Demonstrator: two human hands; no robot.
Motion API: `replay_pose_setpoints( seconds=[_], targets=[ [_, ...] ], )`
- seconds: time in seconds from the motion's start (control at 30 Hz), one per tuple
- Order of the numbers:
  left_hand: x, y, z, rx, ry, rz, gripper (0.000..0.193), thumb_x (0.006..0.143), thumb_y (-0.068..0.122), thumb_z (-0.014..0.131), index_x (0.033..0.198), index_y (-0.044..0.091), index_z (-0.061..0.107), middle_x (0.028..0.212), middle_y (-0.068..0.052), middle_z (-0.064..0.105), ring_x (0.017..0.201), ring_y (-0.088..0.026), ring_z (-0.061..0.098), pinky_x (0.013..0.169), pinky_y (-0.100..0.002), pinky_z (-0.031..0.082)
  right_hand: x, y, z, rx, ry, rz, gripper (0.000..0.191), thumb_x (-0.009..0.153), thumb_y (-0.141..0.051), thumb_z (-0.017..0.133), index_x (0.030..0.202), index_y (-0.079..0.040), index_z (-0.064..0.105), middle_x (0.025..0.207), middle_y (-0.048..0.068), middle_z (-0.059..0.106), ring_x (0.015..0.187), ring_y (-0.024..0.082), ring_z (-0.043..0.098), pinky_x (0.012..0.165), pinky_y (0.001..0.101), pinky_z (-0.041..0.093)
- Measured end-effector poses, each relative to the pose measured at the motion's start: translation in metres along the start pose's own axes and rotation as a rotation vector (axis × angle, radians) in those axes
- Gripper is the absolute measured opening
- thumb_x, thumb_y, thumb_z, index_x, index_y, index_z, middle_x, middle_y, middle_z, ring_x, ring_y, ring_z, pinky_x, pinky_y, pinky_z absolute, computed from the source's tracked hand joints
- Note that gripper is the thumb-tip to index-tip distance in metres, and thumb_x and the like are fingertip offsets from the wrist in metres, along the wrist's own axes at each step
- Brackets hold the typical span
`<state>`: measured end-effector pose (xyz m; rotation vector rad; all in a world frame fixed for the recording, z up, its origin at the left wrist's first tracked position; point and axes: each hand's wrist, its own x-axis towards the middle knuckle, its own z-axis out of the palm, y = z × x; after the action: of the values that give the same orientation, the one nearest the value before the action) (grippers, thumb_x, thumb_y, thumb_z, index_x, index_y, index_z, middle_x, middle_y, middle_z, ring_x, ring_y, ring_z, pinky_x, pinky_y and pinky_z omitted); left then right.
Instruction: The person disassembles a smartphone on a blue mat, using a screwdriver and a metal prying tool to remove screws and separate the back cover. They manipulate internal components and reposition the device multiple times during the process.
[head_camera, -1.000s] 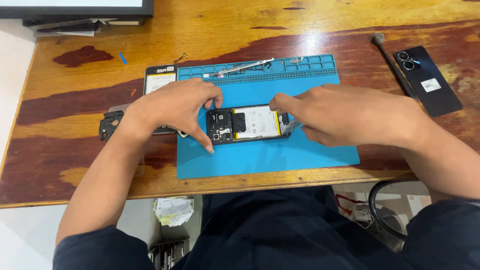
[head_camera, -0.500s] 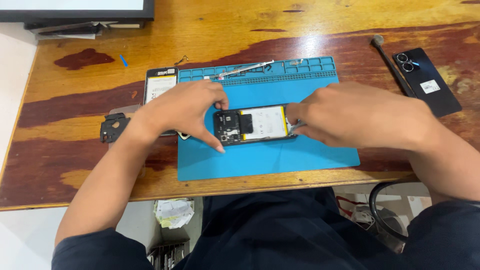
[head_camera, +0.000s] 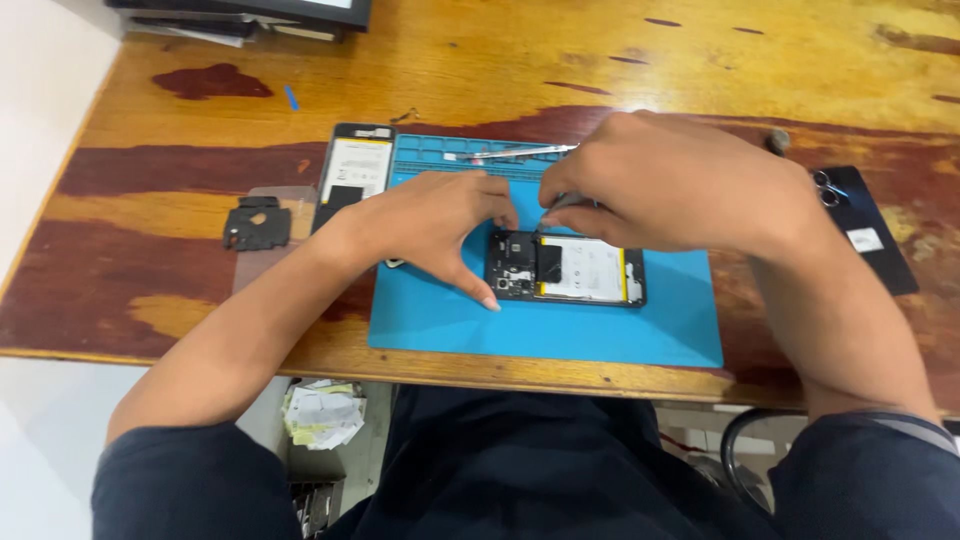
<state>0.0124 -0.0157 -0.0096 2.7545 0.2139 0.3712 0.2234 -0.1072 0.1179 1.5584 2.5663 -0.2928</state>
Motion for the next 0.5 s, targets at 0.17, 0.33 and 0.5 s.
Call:
replay_pose_setpoints(
  seconds=[0.17,0.33,0.5],
  targets=[
    [-0.004,-0.008,-0.01,-0.044,-0.03,-0.119,0.07,0.059,0.06,0.09,0.104,0.01,0.069,0.092,-0.006,0.068,0.091,-0.029,0.066,0.073,-0.043,0.053,0.039,-0.011,0.007,0.015,-0.043,-0.045,0.024,0.087,-0.024,0.07,0.108,-0.021,0.08,0.071,0.017,0.073,0.071,0.035,0.07,0.07,0.0462,0.055],
    [-0.004,-0.01,-0.011,-0.066,-0.072,-0.178,0.069,0.057,0.059,0.09,0.1,0.011,0.066,0.084,-0.005,0.066,0.082,-0.028,0.067,0.068,-0.044,0.052,0.049,-0.011,0.015,0.054,-0.015,-0.142,0.025,0.088,-0.026,0.07,0.111,-0.022,0.079,0.076,0.017,0.073,0.074,0.038,0.069,0.071,0.048,0.055],
    [-0.005,-0.015,-0.008,-0.05,-0.04,-0.109,0.07,0.061,0.061,0.09,0.103,0.01,0.066,0.085,-0.005,0.065,0.085,-0.029,0.065,0.071,-0.043,0.052,0.046,-0.009,0.014,0.047,-0.057,-0.094,0.029,0.088,-0.027,0.07,0.115,-0.022,0.079,0.075,0.017,0.074,0.076,0.036,0.07,0.074,0.048,0.055]
  ],
)
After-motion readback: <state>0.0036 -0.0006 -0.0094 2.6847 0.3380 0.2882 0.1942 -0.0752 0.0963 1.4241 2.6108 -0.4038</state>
